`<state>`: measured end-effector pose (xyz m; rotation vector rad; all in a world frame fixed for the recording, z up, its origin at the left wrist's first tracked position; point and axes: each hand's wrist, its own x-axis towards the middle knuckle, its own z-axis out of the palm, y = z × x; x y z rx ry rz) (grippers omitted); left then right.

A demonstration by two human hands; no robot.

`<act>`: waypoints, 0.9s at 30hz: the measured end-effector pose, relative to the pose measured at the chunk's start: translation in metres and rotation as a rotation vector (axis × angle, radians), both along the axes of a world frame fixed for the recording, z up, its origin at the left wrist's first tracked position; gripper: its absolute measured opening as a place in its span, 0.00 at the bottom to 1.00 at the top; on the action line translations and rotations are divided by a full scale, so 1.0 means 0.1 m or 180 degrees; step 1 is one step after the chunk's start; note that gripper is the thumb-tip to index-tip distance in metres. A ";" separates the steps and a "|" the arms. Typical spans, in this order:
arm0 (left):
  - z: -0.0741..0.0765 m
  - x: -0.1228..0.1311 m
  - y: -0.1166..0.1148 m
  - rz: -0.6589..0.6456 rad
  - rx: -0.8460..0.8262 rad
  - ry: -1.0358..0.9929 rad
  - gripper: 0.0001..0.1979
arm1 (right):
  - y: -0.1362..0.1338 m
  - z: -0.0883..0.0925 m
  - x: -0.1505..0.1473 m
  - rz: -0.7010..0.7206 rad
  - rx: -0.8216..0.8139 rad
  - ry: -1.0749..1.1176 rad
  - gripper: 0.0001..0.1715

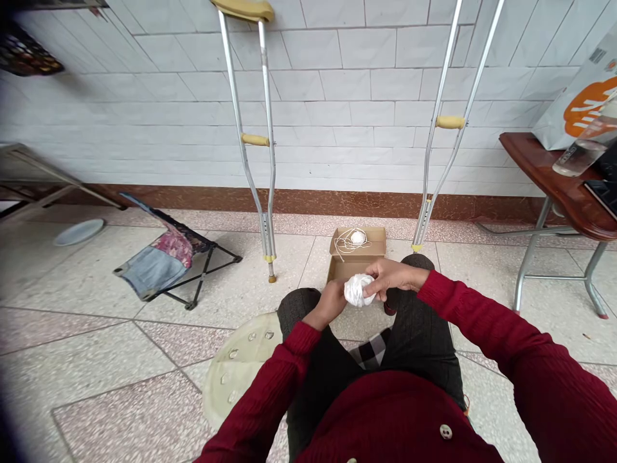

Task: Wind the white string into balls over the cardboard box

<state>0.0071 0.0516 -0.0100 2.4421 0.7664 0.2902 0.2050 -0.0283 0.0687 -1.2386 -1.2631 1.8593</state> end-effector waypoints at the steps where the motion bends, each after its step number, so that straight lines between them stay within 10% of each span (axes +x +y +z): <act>1: 0.04 0.02 0.07 -0.0079 0.0039 -0.0020 0.13 | -0.04 -0.03 -0.04 0.0109 -0.0081 -0.0039 0.19; 5: 0.40 0.14 0.32 -0.0237 0.0724 -0.0008 0.13 | -0.02 -0.28 -0.15 0.0277 -0.0457 -0.0541 0.15; 10: 0.85 0.23 0.23 -0.0551 0.1546 0.0227 0.12 | 0.41 -0.49 0.07 -0.0946 -0.0416 -0.1192 0.09; 16: 0.52 0.05 -0.04 -0.0344 -0.0029 0.0243 0.16 | 0.69 -0.22 0.25 -0.1885 -0.0056 -0.0276 0.08; 22: 0.11 -0.06 0.14 -0.0231 -0.0198 0.0045 0.14 | 0.28 0.03 0.04 -0.0586 -0.0188 0.0036 0.15; 27: 0.36 0.06 0.46 -0.0404 0.0939 0.0080 0.14 | -0.03 -0.24 -0.12 0.0312 -0.0684 -0.0168 0.08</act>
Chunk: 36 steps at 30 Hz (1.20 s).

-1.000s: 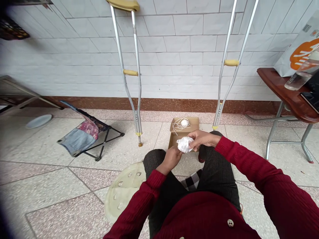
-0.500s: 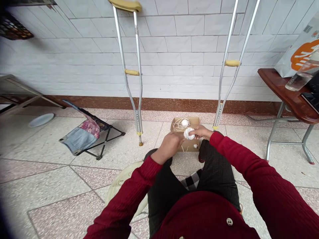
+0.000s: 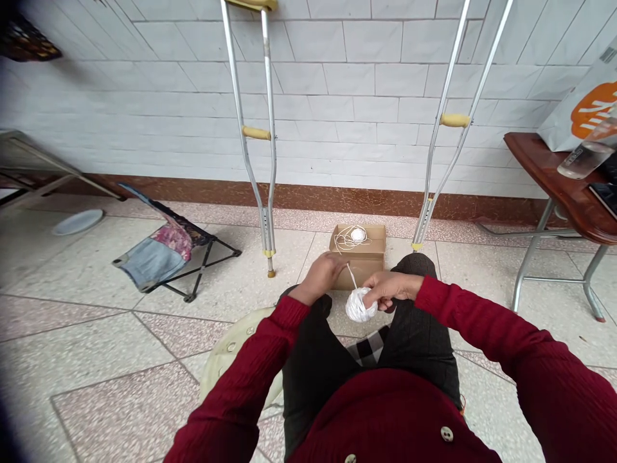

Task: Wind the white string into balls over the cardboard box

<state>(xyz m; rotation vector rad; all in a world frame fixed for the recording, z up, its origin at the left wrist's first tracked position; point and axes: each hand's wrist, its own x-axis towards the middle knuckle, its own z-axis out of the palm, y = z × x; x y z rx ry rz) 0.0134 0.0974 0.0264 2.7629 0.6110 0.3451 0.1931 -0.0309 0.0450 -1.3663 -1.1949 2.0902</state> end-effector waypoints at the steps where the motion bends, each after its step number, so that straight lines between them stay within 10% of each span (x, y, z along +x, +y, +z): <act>1: 0.10 0.04 0.03 -0.0054 0.0188 -0.0007 0.13 | 0.01 -0.07 0.00 -0.0021 -0.0101 -0.0094 0.07; 6: 0.50 0.17 -0.12 -0.0131 0.0722 0.0016 0.13 | 0.40 -0.21 0.17 -0.1243 0.0151 -0.0720 0.07; 11: 0.38 0.10 -0.42 0.0115 -0.0281 -0.0112 0.15 | 0.72 0.14 0.29 -0.2274 0.0842 -0.0464 0.07; 18: -0.07 -0.06 -0.38 0.0248 -0.1324 -0.0262 0.14 | 0.35 0.70 0.07 -0.1577 0.1013 -0.0016 0.18; 24: 0.29 -0.04 -0.03 0.0514 -0.0207 -0.0358 0.12 | -0.01 0.24 -0.10 -0.0657 0.0506 -0.0362 0.15; 30: 0.69 0.07 -0.27 -0.0039 0.0670 -0.0157 0.14 | 0.43 -0.13 0.15 -0.1429 0.0431 -0.0574 0.07; 36: 0.26 -0.04 -0.71 0.0262 -0.0738 -0.0341 0.19 | 0.78 0.19 0.30 -0.2281 0.1129 -0.0317 0.14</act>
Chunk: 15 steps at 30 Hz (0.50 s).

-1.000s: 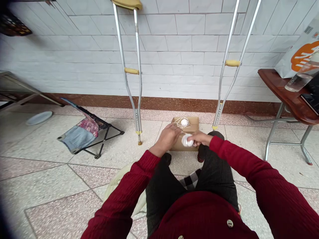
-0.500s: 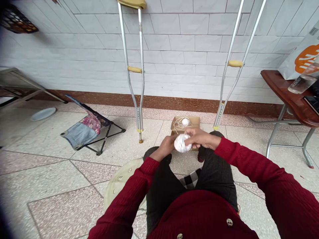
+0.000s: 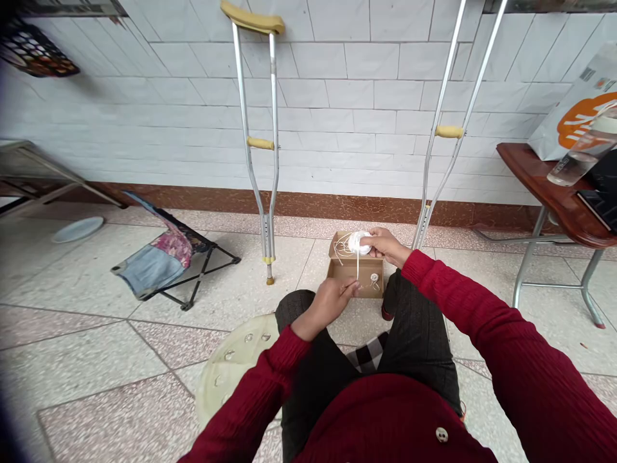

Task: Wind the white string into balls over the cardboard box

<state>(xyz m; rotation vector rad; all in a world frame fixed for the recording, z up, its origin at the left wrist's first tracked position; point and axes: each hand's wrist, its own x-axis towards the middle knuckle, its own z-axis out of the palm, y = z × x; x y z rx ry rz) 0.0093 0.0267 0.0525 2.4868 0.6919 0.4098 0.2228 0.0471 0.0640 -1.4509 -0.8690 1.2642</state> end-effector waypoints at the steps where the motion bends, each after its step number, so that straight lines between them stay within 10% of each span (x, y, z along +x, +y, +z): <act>1: -0.09 -0.02 -0.02 -0.0004 -0.0220 -0.0050 0.19 | -0.01 0.05 -0.02 -0.0050 0.0044 0.0029 0.14; 8: -0.50 -0.07 0.34 0.0374 -0.0525 0.0115 0.13 | -0.64 0.13 -0.43 0.1210 -0.0178 0.0251 0.22; 15: -0.01 0.04 0.74 0.0020 0.0901 0.0338 0.14 | -0.93 -0.35 -0.62 0.1178 -0.0827 0.0144 0.15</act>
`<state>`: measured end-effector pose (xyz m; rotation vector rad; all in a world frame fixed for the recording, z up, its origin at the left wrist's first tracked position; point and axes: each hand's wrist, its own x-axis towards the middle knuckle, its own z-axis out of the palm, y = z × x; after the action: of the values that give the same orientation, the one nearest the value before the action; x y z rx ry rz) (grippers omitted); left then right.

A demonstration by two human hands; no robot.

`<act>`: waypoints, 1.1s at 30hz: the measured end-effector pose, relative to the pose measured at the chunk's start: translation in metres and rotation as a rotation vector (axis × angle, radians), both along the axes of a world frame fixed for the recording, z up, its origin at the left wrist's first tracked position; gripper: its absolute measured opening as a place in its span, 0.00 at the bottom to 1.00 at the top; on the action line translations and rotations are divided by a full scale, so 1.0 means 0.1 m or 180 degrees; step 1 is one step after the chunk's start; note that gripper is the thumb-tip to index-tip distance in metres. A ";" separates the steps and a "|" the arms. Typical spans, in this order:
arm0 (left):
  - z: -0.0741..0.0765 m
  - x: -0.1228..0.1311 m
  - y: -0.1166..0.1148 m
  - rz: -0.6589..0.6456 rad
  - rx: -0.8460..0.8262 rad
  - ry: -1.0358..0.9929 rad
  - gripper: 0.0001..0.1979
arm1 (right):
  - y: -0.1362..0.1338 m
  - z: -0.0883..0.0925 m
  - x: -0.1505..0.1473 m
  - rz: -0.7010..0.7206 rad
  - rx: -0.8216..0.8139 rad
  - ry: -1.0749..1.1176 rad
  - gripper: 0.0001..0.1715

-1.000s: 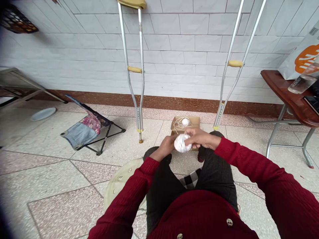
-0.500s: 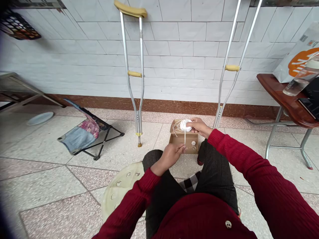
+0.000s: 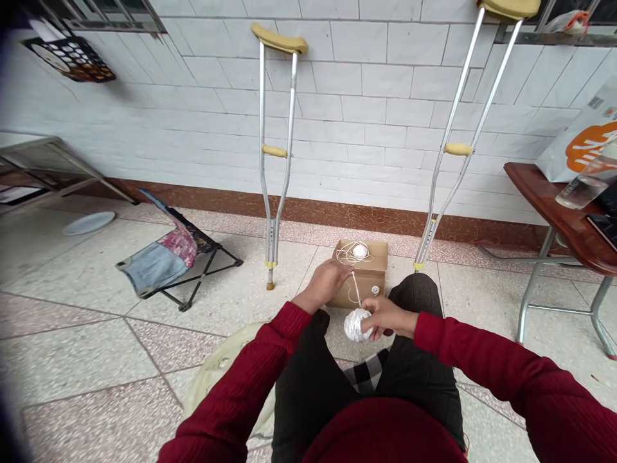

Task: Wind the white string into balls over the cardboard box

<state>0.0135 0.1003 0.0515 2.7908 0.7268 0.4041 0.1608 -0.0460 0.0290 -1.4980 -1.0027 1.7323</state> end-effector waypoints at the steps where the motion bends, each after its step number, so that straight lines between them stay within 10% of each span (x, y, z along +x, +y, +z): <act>1: 0.11 0.01 0.00 -0.0058 0.0226 0.0072 0.14 | 0.06 -0.05 0.02 -0.0217 -0.0019 -0.0103 0.14; 8: 0.47 0.04 -0.33 -0.0068 0.0938 0.0076 0.11 | 0.67 0.02 0.26 -0.0924 0.0389 -0.0825 0.11; 14: 0.06 -0.02 -0.48 0.0375 0.0328 -0.0280 0.14 | 1.00 0.41 0.37 -0.1566 0.0948 -0.0585 0.14; 19: -0.28 -0.18 -0.41 0.0622 -0.0358 -0.0620 0.16 | 0.77 0.53 0.27 -0.0765 0.0705 0.0130 0.19; 26: -0.58 -0.12 -0.47 0.0278 -0.1280 -0.0589 0.12 | 0.21 0.03 -0.02 -0.0166 0.0231 0.0712 0.21; 33: -0.61 -0.02 -0.22 -0.0132 -0.0749 0.0321 0.17 | -0.01 -0.57 -0.06 -0.0167 -0.0106 0.0652 0.26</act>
<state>0.0114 0.0787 -0.0093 2.6134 0.6877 0.1593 0.1546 -0.0468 -0.0282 -1.3231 -0.8258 1.8300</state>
